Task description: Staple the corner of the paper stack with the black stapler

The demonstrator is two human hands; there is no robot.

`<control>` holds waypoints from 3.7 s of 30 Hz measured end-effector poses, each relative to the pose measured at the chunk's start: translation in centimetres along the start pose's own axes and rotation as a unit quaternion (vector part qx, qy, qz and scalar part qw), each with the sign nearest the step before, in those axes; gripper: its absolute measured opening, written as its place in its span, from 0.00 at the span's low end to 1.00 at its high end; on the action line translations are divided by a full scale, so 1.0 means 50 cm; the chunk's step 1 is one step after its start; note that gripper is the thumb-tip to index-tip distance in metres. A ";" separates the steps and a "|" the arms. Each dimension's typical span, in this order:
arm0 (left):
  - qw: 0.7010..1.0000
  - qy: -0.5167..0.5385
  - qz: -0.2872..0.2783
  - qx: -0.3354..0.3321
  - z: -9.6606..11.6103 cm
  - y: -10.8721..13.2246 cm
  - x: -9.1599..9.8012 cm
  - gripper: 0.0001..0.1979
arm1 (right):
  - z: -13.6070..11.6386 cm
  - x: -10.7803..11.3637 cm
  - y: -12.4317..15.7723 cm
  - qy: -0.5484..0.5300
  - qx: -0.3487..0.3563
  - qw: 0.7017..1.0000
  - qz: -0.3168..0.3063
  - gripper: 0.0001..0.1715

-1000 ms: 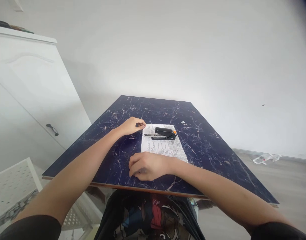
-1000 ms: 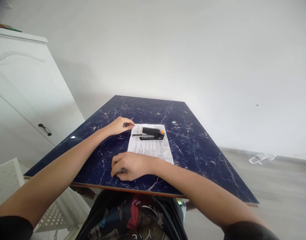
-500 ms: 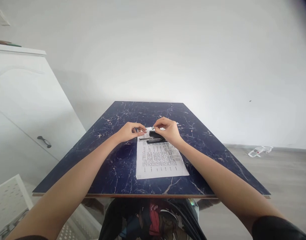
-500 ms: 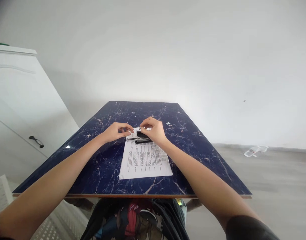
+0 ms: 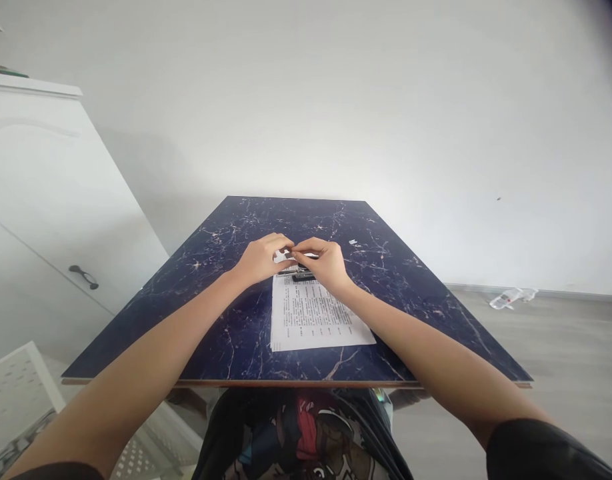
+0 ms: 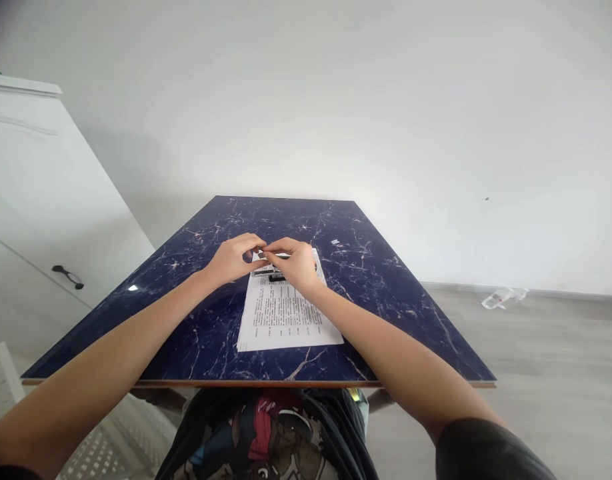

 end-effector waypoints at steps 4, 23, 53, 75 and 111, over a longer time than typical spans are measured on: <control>1.000 0.010 0.005 -0.012 -0.002 -0.001 0.002 0.13 | 0.001 -0.008 0.001 0.001 -0.003 1.000 -0.013 0.12; 0.966 0.057 -0.180 0.178 -0.070 0.012 -0.031 0.17 | 0.018 0.050 -0.007 0.215 0.117 0.969 0.010 0.08; 0.962 -0.039 -0.195 0.189 -0.050 0.013 -0.048 0.16 | 0.017 0.040 -0.003 0.206 0.132 0.969 -0.019 0.08; 0.964 0.032 -0.241 0.106 -0.036 0.018 -0.036 0.15 | 0.078 0.074 -0.031 0.237 0.082 0.968 -0.005 0.08; 0.965 0.092 -0.225 0.096 -0.043 0.015 -0.032 0.09 | 0.076 0.071 -0.031 0.232 0.086 0.969 -0.006 0.08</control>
Point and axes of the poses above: each hand's wrist, its own y-axis away from the middle knuckle, its own x-axis out of the back of the hand, z = x × y, the point moved 7 cm from there along -y, towards the middle knuckle, and after that the axes turned 13 degrees about y, right-handed, at the moved point
